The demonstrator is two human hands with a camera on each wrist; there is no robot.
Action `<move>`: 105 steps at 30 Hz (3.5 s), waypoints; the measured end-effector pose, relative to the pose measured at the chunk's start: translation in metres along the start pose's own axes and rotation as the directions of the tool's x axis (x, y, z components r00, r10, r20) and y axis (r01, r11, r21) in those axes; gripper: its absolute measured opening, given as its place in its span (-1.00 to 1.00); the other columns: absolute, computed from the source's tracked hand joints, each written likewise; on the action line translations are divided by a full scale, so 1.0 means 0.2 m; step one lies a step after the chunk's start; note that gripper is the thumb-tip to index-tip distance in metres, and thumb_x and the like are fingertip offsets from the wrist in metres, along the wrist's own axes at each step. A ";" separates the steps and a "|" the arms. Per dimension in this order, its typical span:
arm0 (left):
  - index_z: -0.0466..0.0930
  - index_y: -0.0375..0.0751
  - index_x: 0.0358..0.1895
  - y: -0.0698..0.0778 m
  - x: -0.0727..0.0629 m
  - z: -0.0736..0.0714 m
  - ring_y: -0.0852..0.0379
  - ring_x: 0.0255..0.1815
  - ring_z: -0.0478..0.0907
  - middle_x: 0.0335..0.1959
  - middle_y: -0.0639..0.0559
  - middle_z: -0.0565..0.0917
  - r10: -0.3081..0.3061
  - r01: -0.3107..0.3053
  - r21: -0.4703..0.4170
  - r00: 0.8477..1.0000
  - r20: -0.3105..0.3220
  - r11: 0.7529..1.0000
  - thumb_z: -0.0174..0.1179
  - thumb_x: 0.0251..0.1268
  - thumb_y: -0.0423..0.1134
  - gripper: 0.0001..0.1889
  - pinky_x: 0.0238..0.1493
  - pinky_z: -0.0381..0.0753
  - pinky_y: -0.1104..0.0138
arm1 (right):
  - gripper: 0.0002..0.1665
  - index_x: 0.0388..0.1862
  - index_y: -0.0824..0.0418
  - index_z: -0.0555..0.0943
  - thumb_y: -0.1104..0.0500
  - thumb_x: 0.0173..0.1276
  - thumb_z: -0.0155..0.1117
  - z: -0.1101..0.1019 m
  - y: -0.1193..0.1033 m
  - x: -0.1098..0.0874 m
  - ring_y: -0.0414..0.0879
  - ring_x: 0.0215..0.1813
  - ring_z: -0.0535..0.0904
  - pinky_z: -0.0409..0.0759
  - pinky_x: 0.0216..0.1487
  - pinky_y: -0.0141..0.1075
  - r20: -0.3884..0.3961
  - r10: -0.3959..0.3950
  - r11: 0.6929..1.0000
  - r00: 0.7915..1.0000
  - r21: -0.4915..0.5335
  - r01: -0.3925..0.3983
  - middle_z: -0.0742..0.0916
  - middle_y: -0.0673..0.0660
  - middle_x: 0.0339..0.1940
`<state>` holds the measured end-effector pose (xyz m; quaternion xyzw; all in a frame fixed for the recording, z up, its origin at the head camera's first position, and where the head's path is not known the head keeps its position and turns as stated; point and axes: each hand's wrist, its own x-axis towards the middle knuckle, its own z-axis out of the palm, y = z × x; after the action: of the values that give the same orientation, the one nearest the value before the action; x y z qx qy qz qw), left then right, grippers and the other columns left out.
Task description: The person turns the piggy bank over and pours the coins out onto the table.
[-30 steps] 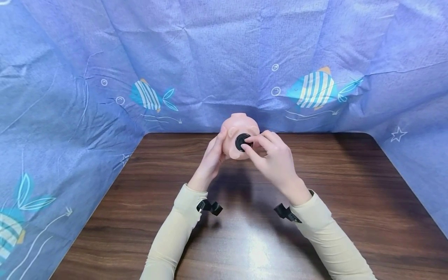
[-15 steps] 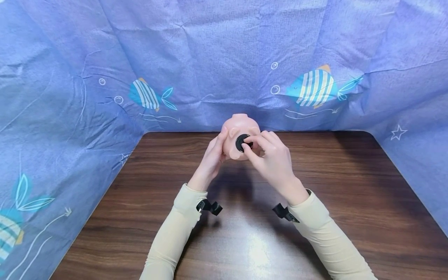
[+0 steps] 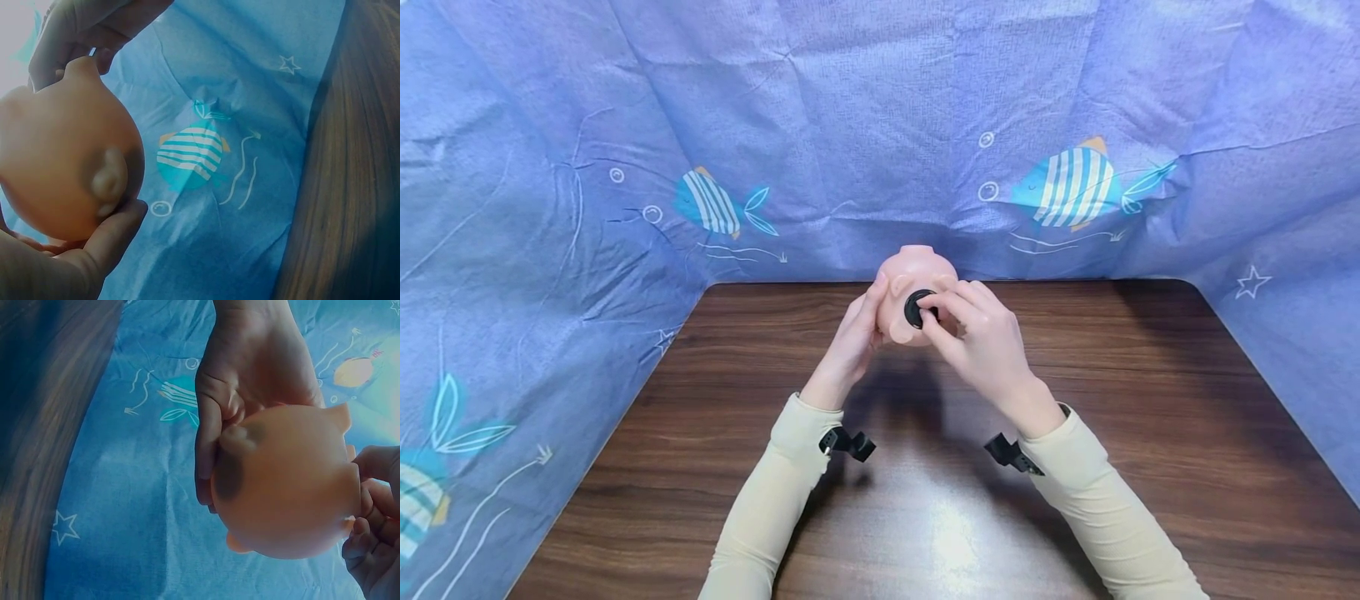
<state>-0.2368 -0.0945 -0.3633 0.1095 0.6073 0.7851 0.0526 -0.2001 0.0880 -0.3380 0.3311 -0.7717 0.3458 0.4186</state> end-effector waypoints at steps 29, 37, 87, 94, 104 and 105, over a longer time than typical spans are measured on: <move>0.48 -0.42 0.21 0.01 0.01 0.00 0.19 -0.27 0.66 -0.19 0.01 0.69 -0.054 0.052 0.023 0.996 0.065 0.998 -0.03 0.46 0.21 -0.32 -0.30 0.69 0.35 | -0.94 -0.29 0.24 0.77 0.28 0.26 0.42 -0.08 0.06 0.04 -0.02 -0.42 0.41 0.44 -0.55 -0.28 0.110 -0.221 0.973 0.969 -0.041 0.227 0.70 0.03 -0.36; 0.49 -0.38 0.17 0.00 0.00 -0.01 0.17 -0.27 0.66 -0.20 0.02 0.68 -0.078 0.074 0.040 0.992 0.097 0.996 -0.07 0.49 0.19 -0.37 -0.29 0.69 0.33 | -0.86 -0.27 0.24 0.77 0.36 0.17 0.43 -0.09 0.07 0.03 0.00 -0.40 0.40 0.47 -0.48 -0.25 0.151 -0.258 0.965 0.954 -0.009 0.263 0.66 0.04 -0.41; 0.64 -0.23 -0.02 -0.01 0.02 -0.07 0.31 -0.57 0.45 -0.51 0.14 0.62 -0.151 0.139 0.189 0.987 0.049 0.972 -0.05 0.43 0.27 -0.40 -0.58 0.37 0.53 | -0.90 -0.26 0.29 0.62 0.41 0.29 0.33 -0.09 0.02 0.02 0.08 -0.18 0.53 0.59 -0.13 -0.16 0.267 -0.303 0.938 0.915 -0.083 0.335 0.65 0.13 -0.24; 0.52 -0.40 0.20 -0.02 0.02 -0.06 0.15 -0.26 0.69 -0.16 -0.08 0.70 -0.149 0.140 0.105 0.985 0.092 0.985 -0.04 0.45 0.28 -0.27 -0.25 0.71 0.32 | -0.92 -0.24 0.30 0.69 0.36 0.30 0.41 -0.12 0.06 0.04 0.07 -0.23 0.51 0.52 -0.16 -0.17 0.163 -0.109 0.993 0.981 -0.021 0.114 0.70 0.12 -0.27; 0.55 -0.37 0.15 -0.02 0.02 -0.08 0.16 -0.30 0.68 -0.12 -0.21 0.67 -0.146 0.137 0.110 0.986 0.079 0.984 -0.02 0.42 0.31 -0.28 -0.26 0.70 0.32 | -0.88 -0.24 0.36 0.74 0.29 0.37 0.37 -0.32 0.28 0.07 0.16 -0.24 0.50 0.36 -0.18 -0.22 -0.152 0.155 0.981 0.976 -0.090 -0.170 0.74 0.26 -0.29; 0.55 -0.36 0.14 -0.02 0.01 -0.08 0.16 -0.30 0.67 -0.12 -0.21 0.67 -0.147 0.138 0.113 0.986 0.079 0.984 -0.02 0.42 0.31 -0.28 -0.26 0.70 0.32 | -0.85 -0.24 0.38 0.73 0.28 0.38 0.36 -0.34 0.31 0.06 0.17 -0.25 0.49 0.34 -0.17 -0.21 -0.165 0.162 0.976 0.973 -0.117 -0.182 0.73 0.28 -0.29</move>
<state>-0.2435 -0.1089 -0.3703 0.1026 0.6519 0.7401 0.1292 -0.2263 0.1736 -0.3144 0.2069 -0.7837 0.3541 0.4664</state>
